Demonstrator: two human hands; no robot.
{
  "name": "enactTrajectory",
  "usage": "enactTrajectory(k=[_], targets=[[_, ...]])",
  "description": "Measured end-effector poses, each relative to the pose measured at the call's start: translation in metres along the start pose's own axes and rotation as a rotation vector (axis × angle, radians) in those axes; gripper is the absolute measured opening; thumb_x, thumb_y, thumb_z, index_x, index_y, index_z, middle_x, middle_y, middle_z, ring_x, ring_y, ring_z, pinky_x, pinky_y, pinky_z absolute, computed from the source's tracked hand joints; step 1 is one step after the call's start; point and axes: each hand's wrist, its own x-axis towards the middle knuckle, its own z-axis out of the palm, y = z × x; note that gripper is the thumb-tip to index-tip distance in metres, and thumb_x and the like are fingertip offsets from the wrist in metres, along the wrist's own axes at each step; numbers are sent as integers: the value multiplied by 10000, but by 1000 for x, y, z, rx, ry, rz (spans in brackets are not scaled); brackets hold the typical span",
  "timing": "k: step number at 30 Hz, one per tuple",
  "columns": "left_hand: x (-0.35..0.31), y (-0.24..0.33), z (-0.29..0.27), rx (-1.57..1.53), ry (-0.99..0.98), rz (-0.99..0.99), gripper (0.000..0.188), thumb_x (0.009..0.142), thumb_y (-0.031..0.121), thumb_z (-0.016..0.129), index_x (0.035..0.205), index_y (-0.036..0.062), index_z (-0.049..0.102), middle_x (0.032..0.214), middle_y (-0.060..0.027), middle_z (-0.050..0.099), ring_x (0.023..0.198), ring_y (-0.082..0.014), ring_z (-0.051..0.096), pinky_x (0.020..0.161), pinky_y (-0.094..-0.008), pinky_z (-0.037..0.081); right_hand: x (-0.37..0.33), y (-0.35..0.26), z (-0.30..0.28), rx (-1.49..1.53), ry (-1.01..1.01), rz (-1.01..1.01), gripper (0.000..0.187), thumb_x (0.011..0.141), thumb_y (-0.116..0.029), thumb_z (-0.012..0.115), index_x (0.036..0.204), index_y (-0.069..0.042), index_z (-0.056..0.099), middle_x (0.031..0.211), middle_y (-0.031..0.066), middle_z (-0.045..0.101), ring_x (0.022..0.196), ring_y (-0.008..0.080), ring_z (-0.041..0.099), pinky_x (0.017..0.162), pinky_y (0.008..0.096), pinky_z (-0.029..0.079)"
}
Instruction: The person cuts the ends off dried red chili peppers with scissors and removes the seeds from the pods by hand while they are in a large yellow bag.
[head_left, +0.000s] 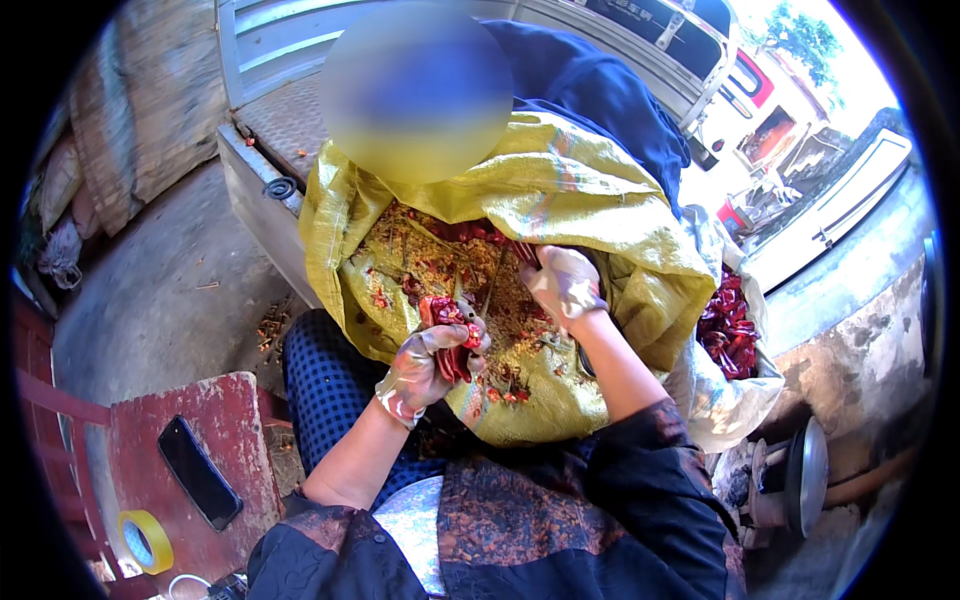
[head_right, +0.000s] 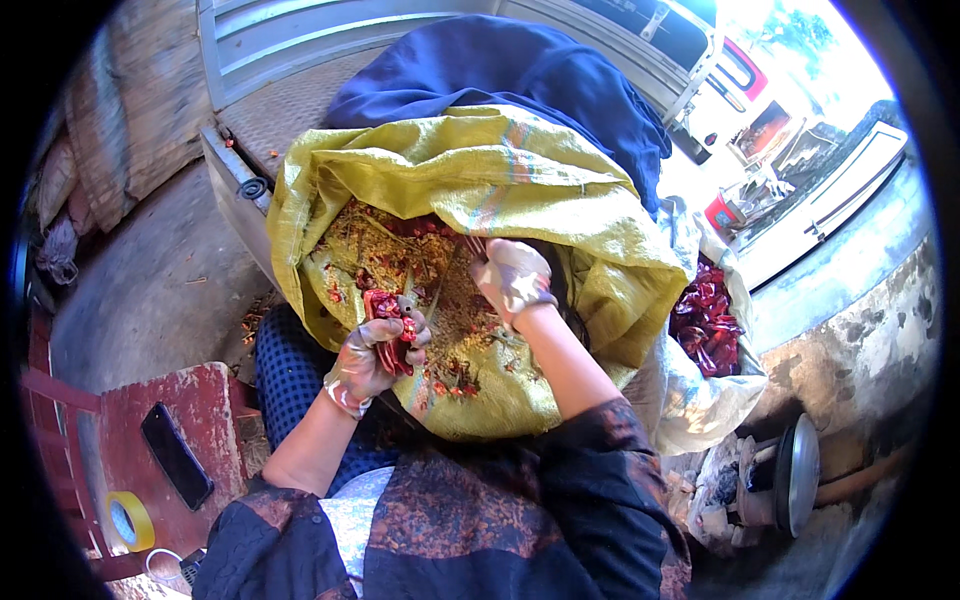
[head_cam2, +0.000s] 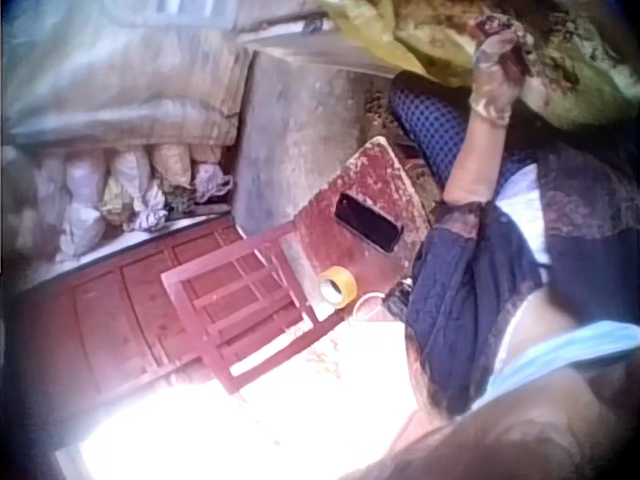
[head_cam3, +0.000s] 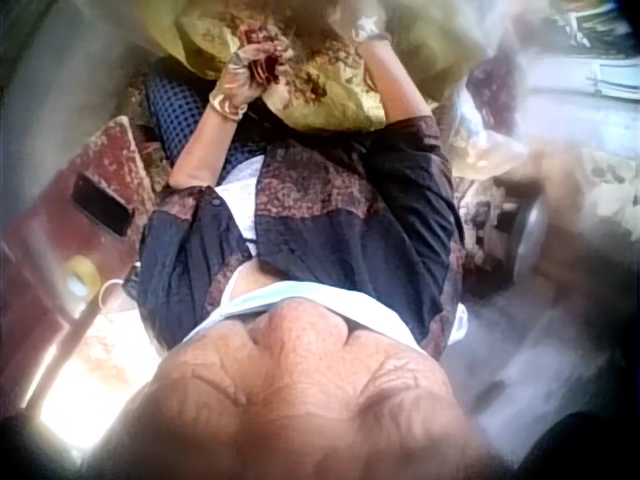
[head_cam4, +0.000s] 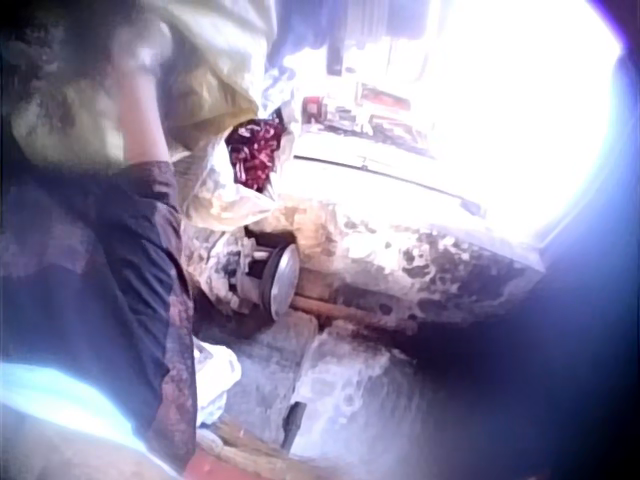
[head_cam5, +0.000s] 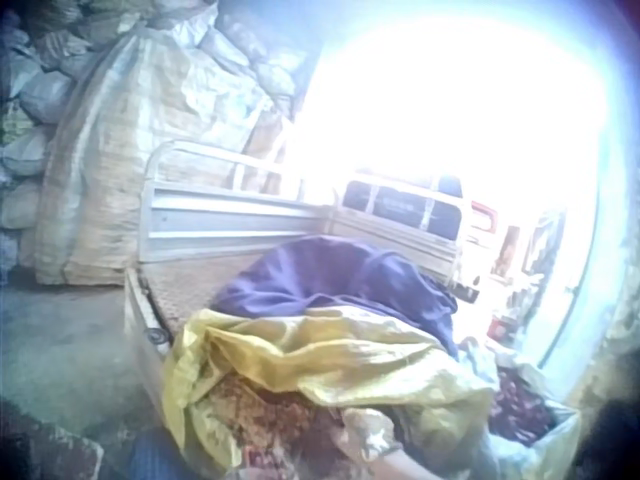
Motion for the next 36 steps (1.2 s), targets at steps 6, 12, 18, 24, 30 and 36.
enactTrajectory(k=[6,12,18,24,30,36], targets=[[7,-8,-3,14,38,-12,210,826,131,632,999,50,546,892,-74,555,825,-197,559,662,-316,510,-67,4,-19,718,-91,108,272,794,-258,657,881,-5,608,663,74,577,593,132,512,547,288,423],[6,-18,3,142,69,-6,197,854,154,615,1016,45,589,961,-83,629,895,-218,610,754,-349,518,-118,-58,-25,712,171,-3,129,737,-115,663,817,-43,592,657,91,588,532,162,554,512,289,442],[-2,-16,-4,172,-9,-49,259,858,148,594,1072,2,587,1036,-114,630,957,-222,605,909,-355,455,-111,-62,-25,406,180,-312,165,775,-156,627,894,-59,567,750,136,574,641,307,589,557,360,473],[-2,-21,2,282,50,18,273,820,84,611,1073,-15,591,1007,-118,636,935,-214,610,918,-340,448,-107,-52,-40,625,-165,-220,179,808,-206,614,940,-87,591,786,131,593,692,303,608,592,348,482],[0,-22,14,444,42,112,266,767,-24,597,1030,10,608,967,-77,636,905,-175,604,829,-297,477,-84,-48,-58,494,281,-332,220,759,-147,680,963,-82,631,857,127,597,750,303,614,630,357,501],[-3,-14,10,685,-55,249,294,725,-55,597,1007,25,609,922,-27,625,811,-133,593,767,-271,471,-66,-43,-57,617,-31,-517,148,765,-128,636,907,-90,650,888,86,595,857,281,584,684,347,503]])
